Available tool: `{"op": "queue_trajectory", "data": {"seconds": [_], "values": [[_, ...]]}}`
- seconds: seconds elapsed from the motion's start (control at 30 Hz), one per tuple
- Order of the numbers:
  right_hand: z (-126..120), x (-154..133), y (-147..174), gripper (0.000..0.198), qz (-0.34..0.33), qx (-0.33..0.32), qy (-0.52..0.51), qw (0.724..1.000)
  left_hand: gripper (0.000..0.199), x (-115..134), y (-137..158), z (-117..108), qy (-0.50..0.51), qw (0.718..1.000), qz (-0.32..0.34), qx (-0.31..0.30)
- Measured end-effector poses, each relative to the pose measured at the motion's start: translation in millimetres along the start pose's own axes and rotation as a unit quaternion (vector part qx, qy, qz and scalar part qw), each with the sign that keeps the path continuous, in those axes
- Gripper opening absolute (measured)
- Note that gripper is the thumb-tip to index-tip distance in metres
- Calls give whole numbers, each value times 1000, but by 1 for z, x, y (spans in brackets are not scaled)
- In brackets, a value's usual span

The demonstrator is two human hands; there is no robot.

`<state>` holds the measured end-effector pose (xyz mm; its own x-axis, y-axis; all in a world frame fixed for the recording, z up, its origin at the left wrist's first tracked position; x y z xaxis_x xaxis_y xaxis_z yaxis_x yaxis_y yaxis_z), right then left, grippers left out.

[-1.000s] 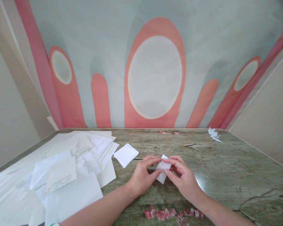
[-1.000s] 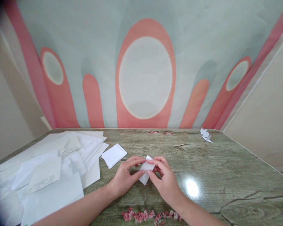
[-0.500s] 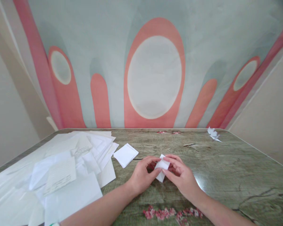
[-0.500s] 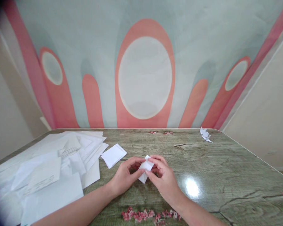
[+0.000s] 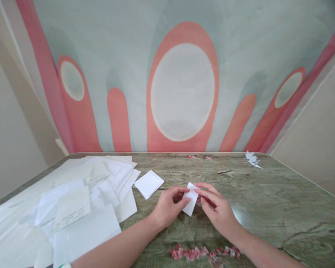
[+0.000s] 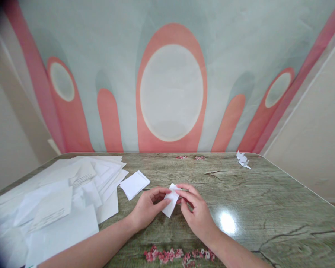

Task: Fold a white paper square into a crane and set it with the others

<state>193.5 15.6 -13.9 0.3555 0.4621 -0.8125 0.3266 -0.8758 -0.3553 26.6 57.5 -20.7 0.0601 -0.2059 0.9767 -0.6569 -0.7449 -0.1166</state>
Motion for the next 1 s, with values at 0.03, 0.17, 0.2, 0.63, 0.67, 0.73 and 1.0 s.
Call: {"op": "queue_trajectory", "data": {"seconds": [0.03, 0.17, 0.2, 0.63, 0.67, 0.73, 1.0], "values": [[0, 0, 0, 26, -4, -2, 23, 1000, 28, 1, 0, 0, 6, 1000, 1, 0], [-2, 1, -1, 23, -6, 1, 69, 998, 29, 4, 0, 1, 15, 1000, -2, 0], [-2, 2, -2, 22, -7, 4, 73, 997, 30, 5, 1, 1, 13, 1000, -2, -3], [-2, 2, -1, 18, -47, 40, 98, 993, 30, 18, 3, 3, 14, 997, -3, -81], [-2, 1, -1, 19, -56, 43, 103, 992, 30, 20, 3, 4, 23, 996, 1, -91], [-2, 0, 0, 22, -77, 53, 120, 988, 33, 22, 4, 5, 44, 993, 12, -110], [-3, -2, 3, 30, -109, 68, 175, 976, 68, 19, 8, 6, 30, 990, 27, -134]]}}
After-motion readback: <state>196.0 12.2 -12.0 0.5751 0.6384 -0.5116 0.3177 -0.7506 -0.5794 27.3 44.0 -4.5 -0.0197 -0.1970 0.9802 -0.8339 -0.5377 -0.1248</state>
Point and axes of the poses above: each hand's wrist, its own y-axis away from the middle knuckle, its own z-axis out of the palm, x = y × z, the point moved 2 cm from there along -y, towards the middle knuckle, and after that the axes turned 15 degrees about -x, right-handed, at the moved point
